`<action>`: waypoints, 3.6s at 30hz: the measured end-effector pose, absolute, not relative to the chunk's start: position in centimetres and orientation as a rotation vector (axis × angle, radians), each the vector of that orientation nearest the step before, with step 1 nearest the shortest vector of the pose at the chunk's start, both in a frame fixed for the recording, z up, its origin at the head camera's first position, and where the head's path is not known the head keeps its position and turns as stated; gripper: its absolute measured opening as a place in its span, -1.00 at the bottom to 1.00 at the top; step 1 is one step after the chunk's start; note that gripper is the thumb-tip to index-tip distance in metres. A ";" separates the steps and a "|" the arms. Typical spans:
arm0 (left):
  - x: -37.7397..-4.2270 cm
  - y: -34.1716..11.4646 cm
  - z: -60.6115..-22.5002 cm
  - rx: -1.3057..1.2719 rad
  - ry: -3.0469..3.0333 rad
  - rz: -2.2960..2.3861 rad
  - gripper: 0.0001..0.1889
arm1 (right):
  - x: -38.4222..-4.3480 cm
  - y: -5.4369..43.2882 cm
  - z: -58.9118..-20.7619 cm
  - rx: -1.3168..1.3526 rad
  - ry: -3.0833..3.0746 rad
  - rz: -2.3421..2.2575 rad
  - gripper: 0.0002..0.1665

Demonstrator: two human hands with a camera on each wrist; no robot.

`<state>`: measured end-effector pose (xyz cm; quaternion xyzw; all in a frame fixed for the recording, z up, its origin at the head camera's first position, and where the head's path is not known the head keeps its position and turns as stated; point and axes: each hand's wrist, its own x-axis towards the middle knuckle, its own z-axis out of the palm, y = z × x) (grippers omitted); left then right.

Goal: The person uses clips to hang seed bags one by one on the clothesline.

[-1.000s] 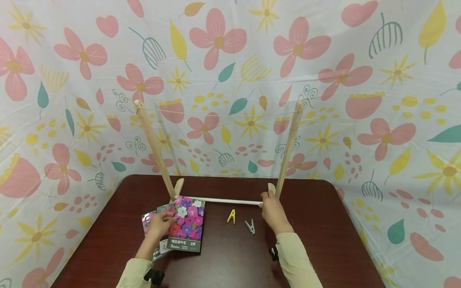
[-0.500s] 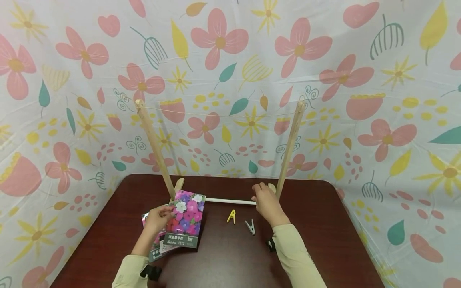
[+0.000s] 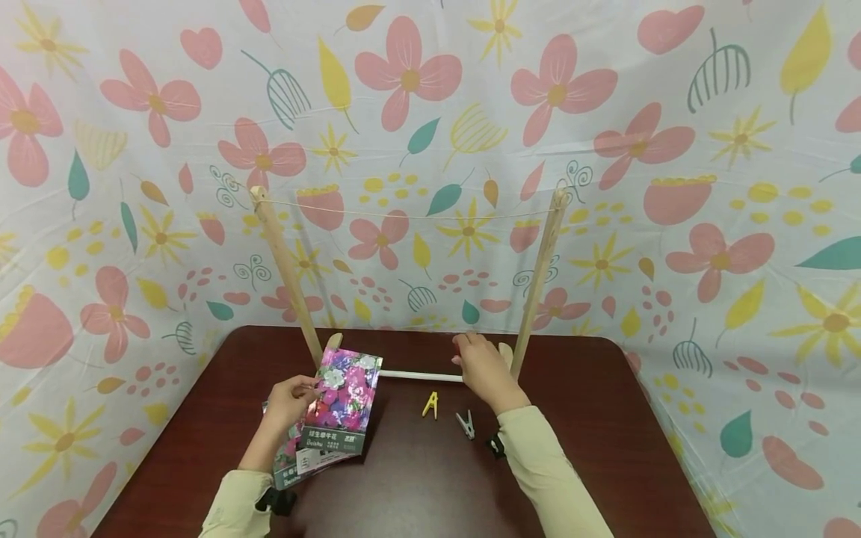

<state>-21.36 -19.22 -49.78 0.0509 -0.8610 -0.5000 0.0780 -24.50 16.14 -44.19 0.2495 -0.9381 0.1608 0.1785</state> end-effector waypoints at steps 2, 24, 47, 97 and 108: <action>-21.4 -19.3 -49.5 0.154 -2.587 -1.467 -0.88 | -24.5 15.8 -43.9 0.705 -2.650 0.446 -0.68; -22.2 -19.9 -46.7 0.165 -2.555 -1.480 -0.87 | -25.0 12.8 -39.5 0.905 -2.502 0.419 -0.67; -23.3 -20.6 -42.8 0.148 -2.507 -1.453 -0.86 | -25.5 10.3 -34.1 1.064 -2.440 0.420 -0.65; -25.6 -20.4 -35.0 0.067 -2.306 -1.662 -0.79 | -26.8 5.2 -22.4 1.236 -2.151 0.551 -0.71; -26.2 -20.0 -34.2 0.083 -2.284 -1.711 -0.75 | -27.6 3.5 -20.2 1.196 -2.154 0.676 -0.70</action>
